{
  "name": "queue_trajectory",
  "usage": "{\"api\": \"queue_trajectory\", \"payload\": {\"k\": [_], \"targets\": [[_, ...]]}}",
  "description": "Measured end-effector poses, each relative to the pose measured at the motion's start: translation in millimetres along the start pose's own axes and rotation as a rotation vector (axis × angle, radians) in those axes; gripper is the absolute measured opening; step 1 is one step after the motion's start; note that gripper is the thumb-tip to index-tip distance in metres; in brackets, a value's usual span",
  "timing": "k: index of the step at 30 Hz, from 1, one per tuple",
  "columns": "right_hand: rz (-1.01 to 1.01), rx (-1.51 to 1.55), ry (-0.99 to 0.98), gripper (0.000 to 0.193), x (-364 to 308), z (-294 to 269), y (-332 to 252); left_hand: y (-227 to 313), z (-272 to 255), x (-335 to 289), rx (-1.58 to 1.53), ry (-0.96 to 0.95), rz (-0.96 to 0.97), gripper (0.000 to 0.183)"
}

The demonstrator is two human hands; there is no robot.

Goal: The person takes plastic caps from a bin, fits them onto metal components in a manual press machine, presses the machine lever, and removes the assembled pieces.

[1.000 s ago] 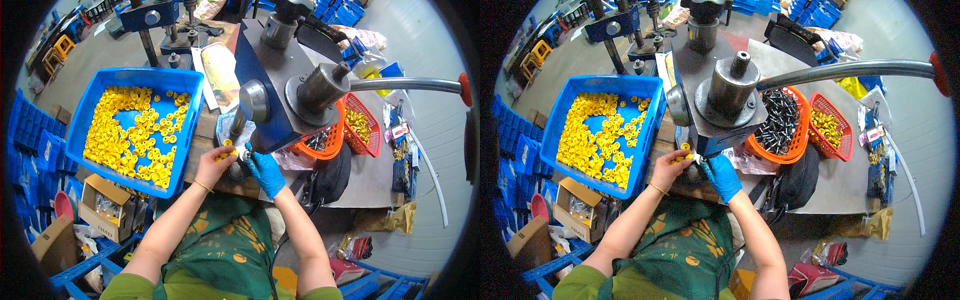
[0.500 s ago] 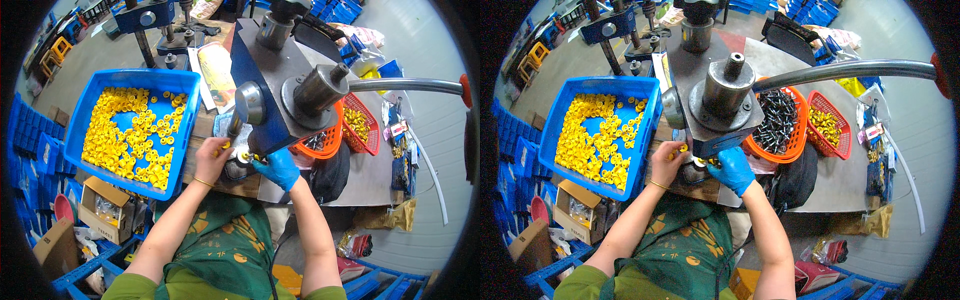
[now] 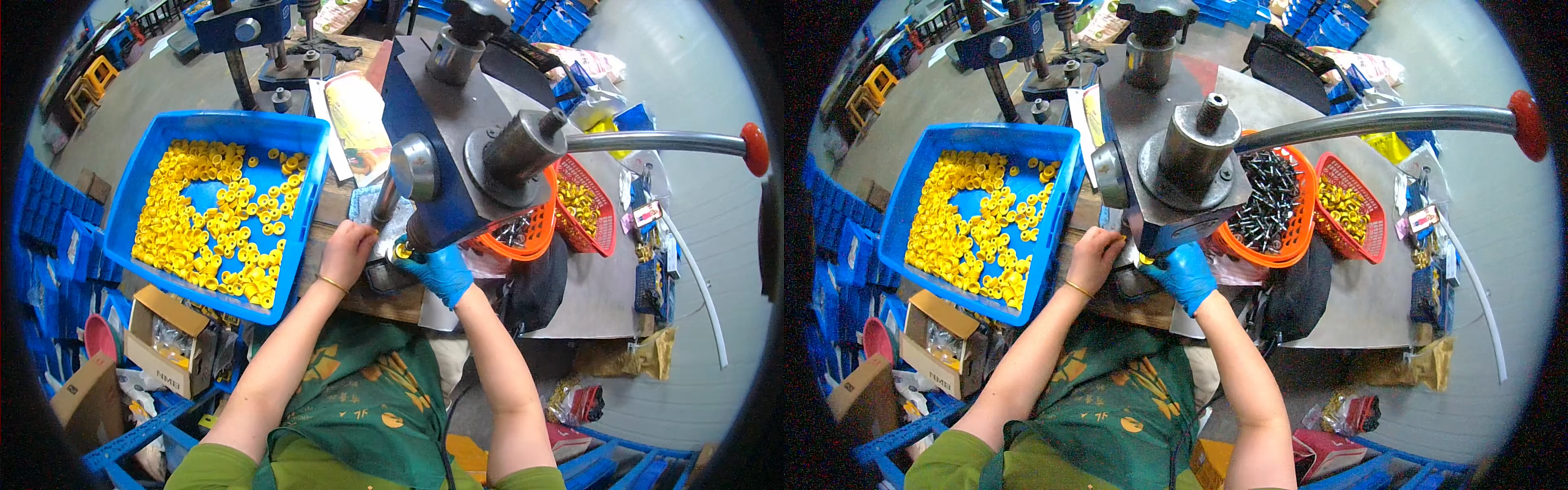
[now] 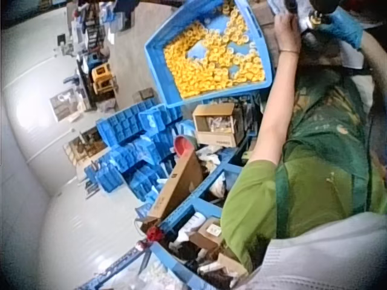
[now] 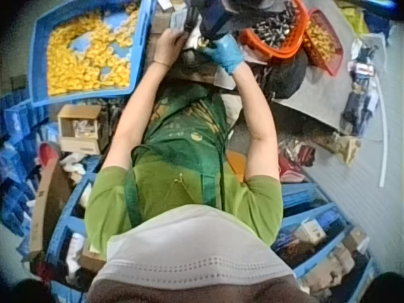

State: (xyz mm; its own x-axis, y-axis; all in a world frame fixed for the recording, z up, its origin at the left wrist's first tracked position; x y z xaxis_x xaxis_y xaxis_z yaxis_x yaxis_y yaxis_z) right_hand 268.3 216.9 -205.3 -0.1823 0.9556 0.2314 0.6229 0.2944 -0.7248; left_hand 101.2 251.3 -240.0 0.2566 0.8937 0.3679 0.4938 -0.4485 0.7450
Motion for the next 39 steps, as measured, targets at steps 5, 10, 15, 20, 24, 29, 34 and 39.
{"api": "queue_trajectory", "payload": {"k": [5, 10, 15, 20, 24, 29, 34, 39], "targets": [[0.055, -0.024, 0.412, 0.038, 2.1, -112.5, -34.2, -1.7, -1.7, -14.3, -0.130, 0.113, -0.079, 0.014], [-0.561, 1.269, -0.084, 0.042, 27.2, -302.6, -173.9, -16.8, 27.2, -35.4, -0.900, -0.075, -0.734, 0.018], [-0.417, 0.986, -0.653, 0.047, -45.3, -300.7, -193.7, 8.6, 20.5, -22.7, -1.178, -0.082, -0.816, 0.019], [0.552, 0.508, -0.131, 0.074, -131.5, -162.5, -46.4, 12.3, 31.1, -23.1, -1.283, -0.110, -0.852, 0.021], [0.165, 0.412, -0.032, 0.074, -107.5, -221.4, -123.9, 19.3, 21.1, -26.2, -1.239, -0.110, -0.938, 0.017], [-0.512, 1.244, 0.188, 0.052, -25.5, -287.4, -143.7, 18.5, 21.3, -31.1, -1.177, -0.184, -0.883, 0.019], [0.418, -0.367, -0.337, 0.029, 4.3, -82.0, -41.1, 20.3, 26.1, -23.4, -1.111, -0.137, -0.847, 0.020], [0.072, -0.075, 0.095, 0.029, -20.1, -4.7, 12.0, 8.4, 36.4, -19.5, -1.043, -0.094, -0.835, 0.016]]}}
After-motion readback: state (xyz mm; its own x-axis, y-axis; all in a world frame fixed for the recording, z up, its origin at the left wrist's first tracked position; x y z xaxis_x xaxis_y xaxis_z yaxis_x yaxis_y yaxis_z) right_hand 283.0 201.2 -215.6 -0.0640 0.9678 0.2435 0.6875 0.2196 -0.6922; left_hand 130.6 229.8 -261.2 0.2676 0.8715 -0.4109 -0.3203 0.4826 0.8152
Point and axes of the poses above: each hand's wrist, its own x-axis towards the middle knuckle, its own z-axis out of the palm, y = z × x, the point moved 5 cm from there along x, towards the middle knuckle
